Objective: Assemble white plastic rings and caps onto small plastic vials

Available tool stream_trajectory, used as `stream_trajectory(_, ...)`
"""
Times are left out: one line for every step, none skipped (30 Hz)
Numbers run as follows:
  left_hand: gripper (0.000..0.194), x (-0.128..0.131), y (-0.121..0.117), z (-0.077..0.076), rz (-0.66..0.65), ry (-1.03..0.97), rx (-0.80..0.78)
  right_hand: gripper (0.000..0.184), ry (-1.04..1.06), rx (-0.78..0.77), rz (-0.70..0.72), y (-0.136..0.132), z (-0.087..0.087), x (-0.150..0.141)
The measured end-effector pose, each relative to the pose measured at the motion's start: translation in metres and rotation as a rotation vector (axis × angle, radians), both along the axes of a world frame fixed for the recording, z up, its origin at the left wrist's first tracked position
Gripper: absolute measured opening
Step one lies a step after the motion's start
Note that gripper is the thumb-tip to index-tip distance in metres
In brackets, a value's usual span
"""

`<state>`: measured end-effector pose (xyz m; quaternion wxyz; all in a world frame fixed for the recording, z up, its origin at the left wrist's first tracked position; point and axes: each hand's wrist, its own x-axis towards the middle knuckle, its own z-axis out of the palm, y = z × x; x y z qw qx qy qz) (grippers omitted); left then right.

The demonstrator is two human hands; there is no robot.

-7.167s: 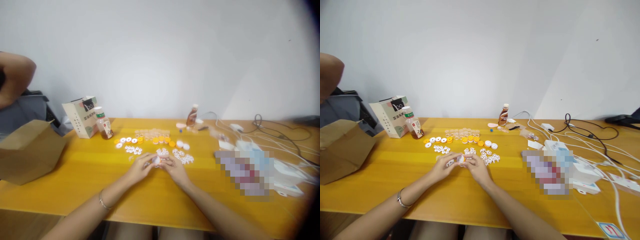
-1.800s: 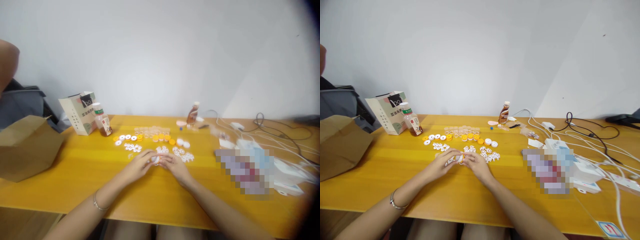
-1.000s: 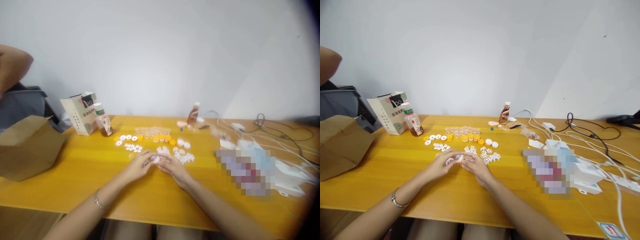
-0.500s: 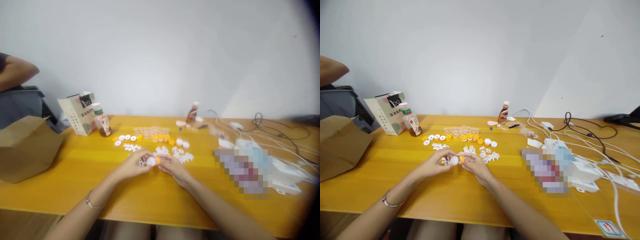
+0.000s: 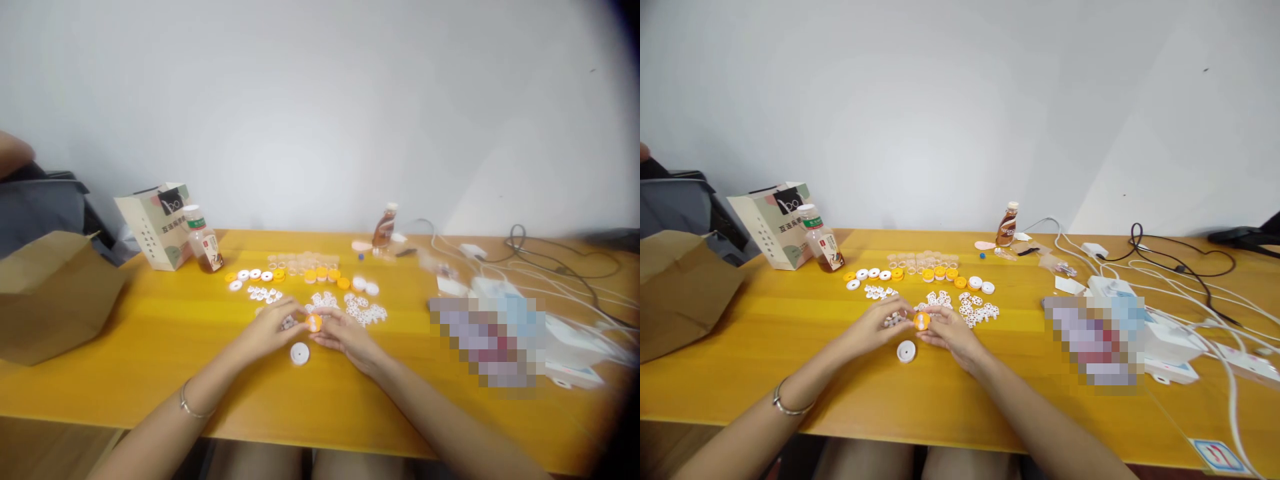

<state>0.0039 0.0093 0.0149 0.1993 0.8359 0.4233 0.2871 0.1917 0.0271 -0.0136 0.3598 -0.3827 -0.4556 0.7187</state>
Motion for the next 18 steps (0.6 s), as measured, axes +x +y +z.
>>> stream_trajectory(0.021, 0.001, 0.001, -0.001, 0.018, -0.016, 0.014, 0.025, -0.005, -0.002, 0.013, -0.001, 0.000, -0.001)
stream_trajectory(0.021, 0.003, 0.002, -0.003, 0.019, -0.022, 0.016, 0.026, -0.007, -0.005, 0.025, -0.001, 0.000, -0.002)
stream_trajectory(0.020, 0.004, 0.003, -0.005, 0.010, -0.021, 0.009, 0.026, -0.008, -0.007, 0.035, -0.001, 0.000, -0.002)
stream_trajectory(0.020, 0.005, 0.004, -0.008, -0.002, -0.019, -0.001, 0.028, -0.006, -0.004, 0.042, -0.002, -0.001, -0.003)
stream_trajectory(0.019, 0.006, 0.005, -0.010, -0.013, -0.014, -0.011, 0.029, -0.005, 0.004, 0.051, -0.002, -0.002, -0.004)
stream_trajectory(0.018, 0.006, 0.005, -0.012, -0.018, -0.010, -0.017, 0.031, -0.004, 0.019, 0.059, -0.002, -0.003, -0.004)
stream_trajectory(0.018, 0.006, 0.006, -0.014, -0.021, -0.003, -0.017, 0.032, -0.005, 0.040, 0.068, -0.002, -0.004, -0.005)
stream_trajectory(0.017, 0.006, 0.007, -0.015, -0.022, 0.008, -0.012, 0.033, -0.008, 0.063, 0.075, -0.002, -0.005, -0.006)
stream_trajectory(0.016, 0.006, 0.007, -0.016, -0.023, 0.025, -0.001, 0.034, -0.014, 0.086, 0.080, -0.003, -0.006, -0.007)
stream_trajectory(0.016, 0.006, 0.008, -0.016, -0.025, 0.048, 0.014, 0.034, -0.022, 0.108, 0.081, -0.003, -0.007, -0.007)
stream_trajectory(0.016, 0.005, 0.008, -0.016, -0.031, 0.074, 0.035, 0.034, -0.033, 0.126, 0.073, -0.003, -0.008, -0.008)
stream_trajectory(0.017, 0.004, 0.009, -0.016, -0.046, 0.106, 0.061, 0.035, -0.044, 0.140, 0.059, -0.004, -0.009, -0.008)
stream_trajectory(0.018, 0.003, 0.009, -0.015, -0.072, 0.146, 0.092, 0.036, -0.057, 0.150, 0.041, -0.004, -0.009, -0.009)
stream_trajectory(0.019, 0.002, 0.010, -0.014, -0.102, 0.191, 0.128, 0.037, -0.067, 0.156, 0.024, -0.004, -0.009, -0.009)
stream_trajectory(0.020, 0.001, 0.010, -0.014, -0.135, 0.237, 0.169, 0.036, -0.075, 0.160, 0.014, -0.005, -0.009, -0.009)
stream_trajectory(0.022, -0.001, 0.011, -0.014, -0.165, 0.280, 0.214, 0.035, -0.078, 0.163, 0.013, -0.005, -0.009, -0.009)
stream_trajectory(0.023, -0.003, 0.011, -0.014, -0.189, 0.317, 0.259, 0.033, -0.080, 0.165, 0.018, -0.005, -0.008, -0.009)
stream_trajectory(0.025, -0.004, 0.011, -0.015, -0.206, 0.348, 0.308, 0.031, -0.080, 0.167, 0.027, -0.005, -0.008, -0.008)
